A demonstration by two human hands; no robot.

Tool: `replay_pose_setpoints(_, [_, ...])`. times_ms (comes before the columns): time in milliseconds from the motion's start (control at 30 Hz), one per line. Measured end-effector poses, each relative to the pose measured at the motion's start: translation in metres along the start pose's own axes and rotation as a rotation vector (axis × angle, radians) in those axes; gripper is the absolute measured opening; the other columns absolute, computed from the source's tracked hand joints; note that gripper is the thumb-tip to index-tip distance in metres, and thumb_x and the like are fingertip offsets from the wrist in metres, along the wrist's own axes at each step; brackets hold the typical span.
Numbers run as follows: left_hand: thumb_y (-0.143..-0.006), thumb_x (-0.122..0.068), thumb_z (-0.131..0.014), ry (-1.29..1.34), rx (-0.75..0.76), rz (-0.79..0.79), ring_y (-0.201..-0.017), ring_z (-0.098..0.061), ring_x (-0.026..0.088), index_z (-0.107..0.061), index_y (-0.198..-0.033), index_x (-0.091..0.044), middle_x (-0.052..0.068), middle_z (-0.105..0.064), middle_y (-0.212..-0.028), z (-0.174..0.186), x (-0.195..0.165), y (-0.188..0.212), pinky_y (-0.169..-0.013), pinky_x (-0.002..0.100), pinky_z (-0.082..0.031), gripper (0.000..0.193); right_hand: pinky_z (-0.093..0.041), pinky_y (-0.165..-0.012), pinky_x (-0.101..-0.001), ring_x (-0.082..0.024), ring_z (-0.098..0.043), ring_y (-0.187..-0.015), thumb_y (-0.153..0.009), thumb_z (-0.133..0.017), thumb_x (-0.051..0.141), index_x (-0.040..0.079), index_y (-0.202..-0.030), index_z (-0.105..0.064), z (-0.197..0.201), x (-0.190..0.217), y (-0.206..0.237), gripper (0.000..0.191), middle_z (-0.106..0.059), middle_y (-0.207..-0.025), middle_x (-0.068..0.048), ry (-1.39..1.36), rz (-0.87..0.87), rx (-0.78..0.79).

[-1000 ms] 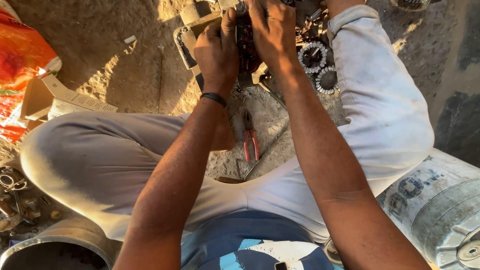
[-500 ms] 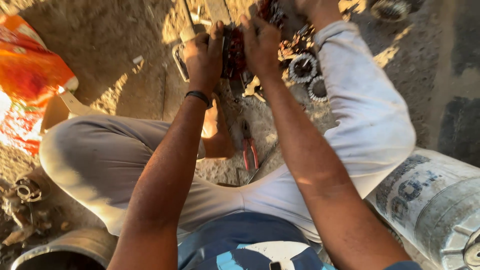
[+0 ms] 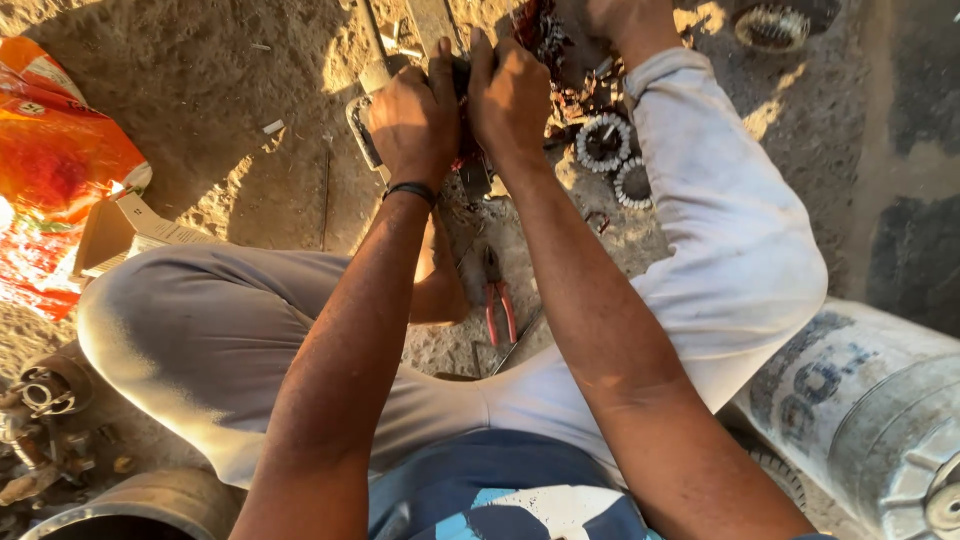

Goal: The person sits on the ground and uses a hammer and chisel to strip copper wire from a stator coil. They repeatedly strike the chisel to separate the copper from the laminated core, then pull out the loosened copper strands by hand.

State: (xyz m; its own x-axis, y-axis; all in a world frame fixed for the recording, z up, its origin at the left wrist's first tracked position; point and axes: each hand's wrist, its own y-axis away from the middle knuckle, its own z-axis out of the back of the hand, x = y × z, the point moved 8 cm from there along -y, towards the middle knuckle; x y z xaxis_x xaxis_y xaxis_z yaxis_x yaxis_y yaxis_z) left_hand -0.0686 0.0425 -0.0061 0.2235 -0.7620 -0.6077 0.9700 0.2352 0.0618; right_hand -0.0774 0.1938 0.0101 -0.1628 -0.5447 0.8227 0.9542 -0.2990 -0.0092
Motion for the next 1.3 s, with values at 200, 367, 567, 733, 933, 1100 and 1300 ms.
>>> replay_pose_setpoints(200, [-0.107,-0.053,-0.046,-0.041,-0.137,-0.277,-0.059,-0.060,0.033,-0.064,-0.073,-0.007,0.016,-0.062,-0.064,0.005,-0.002,-0.004,-0.054,0.050,-0.045,0.059,-0.030,-0.046,-0.0369,-0.014,-0.041,-0.047,-0.110,-0.056,0.038,0.003,-0.067,-0.057,0.000,-0.015,0.002,0.055,-0.048,-0.052,-0.003,-0.197,0.193,-0.029])
replay_pose_setpoints(367, [-0.104,-0.056,-0.050,-0.041,0.016,-0.158,-0.068,-0.065,0.040,-0.066,-0.072,-0.005,0.021,-0.067,-0.071,-0.012,0.019,-0.007,-0.062,0.053,-0.049,0.062,-0.031,-0.057,-0.0388,-0.015,-0.037,-0.058,-0.114,-0.052,0.038,-0.002,-0.076,-0.054,0.002,-0.016,0.011,0.056,-0.044,-0.062,-0.008,-0.270,0.259,-0.102])
replay_pose_setpoints(567, [-0.100,-0.060,-0.055,0.078,0.094,-0.111,-0.072,-0.069,0.039,-0.072,-0.080,-0.004,0.023,-0.070,-0.077,-0.009,0.010,-0.022,-0.066,0.052,-0.051,0.062,-0.037,-0.052,-0.0349,-0.011,-0.045,-0.062,-0.107,-0.054,0.038,0.002,-0.090,-0.066,0.006,-0.030,0.001,0.041,-0.052,-0.068,-0.002,-0.344,0.133,-0.055])
replay_pose_setpoints(733, [-0.095,-0.060,-0.067,0.215,0.197,-0.155,-0.066,-0.070,0.028,-0.068,-0.086,0.000,0.017,-0.071,-0.075,0.003,0.025,-0.026,-0.063,0.045,-0.054,0.060,-0.049,-0.060,-0.0401,-0.021,-0.059,-0.065,-0.103,-0.063,0.044,-0.001,-0.083,-0.059,0.043,-0.128,0.056,0.049,-0.063,-0.075,-0.013,-0.263,-0.160,-0.119])
replay_pose_setpoints(933, [-0.091,-0.056,-0.077,0.547,0.310,-0.092,-0.069,-0.066,0.020,-0.070,-0.091,0.001,0.015,-0.071,-0.080,0.008,0.042,-0.028,-0.061,0.038,-0.057,0.057,-0.048,-0.096,-0.0558,-0.044,-0.055,-0.125,-0.081,-0.074,0.023,0.006,-0.129,-0.063,-0.003,-0.199,0.129,0.052,-0.057,-0.133,-0.025,0.788,-0.463,0.587])
replay_pose_setpoints(1100, [-0.084,-0.057,-0.077,0.566,0.398,-0.033,-0.067,-0.073,0.015,-0.068,-0.098,-0.002,0.011,-0.074,-0.085,-0.007,0.034,-0.027,-0.061,0.031,-0.064,0.057,-0.046,-0.103,-0.0576,-0.037,-0.058,-0.126,-0.088,-0.069,0.020,0.004,-0.121,-0.069,-0.019,-0.171,0.125,0.036,-0.061,-0.135,-0.018,1.007,-0.378,0.711])
replay_pose_setpoints(1300, [-0.101,-0.038,-0.063,0.640,0.225,-0.179,-0.072,-0.067,0.021,-0.074,-0.099,-0.003,0.014,-0.073,-0.081,0.000,0.018,-0.027,-0.066,0.039,-0.052,0.037,-0.053,-0.087,-0.0508,-0.040,-0.068,-0.097,-0.096,-0.067,0.043,-0.005,-0.101,-0.074,-0.001,-0.160,0.132,0.049,-0.072,-0.102,-0.024,0.730,-0.584,0.663])
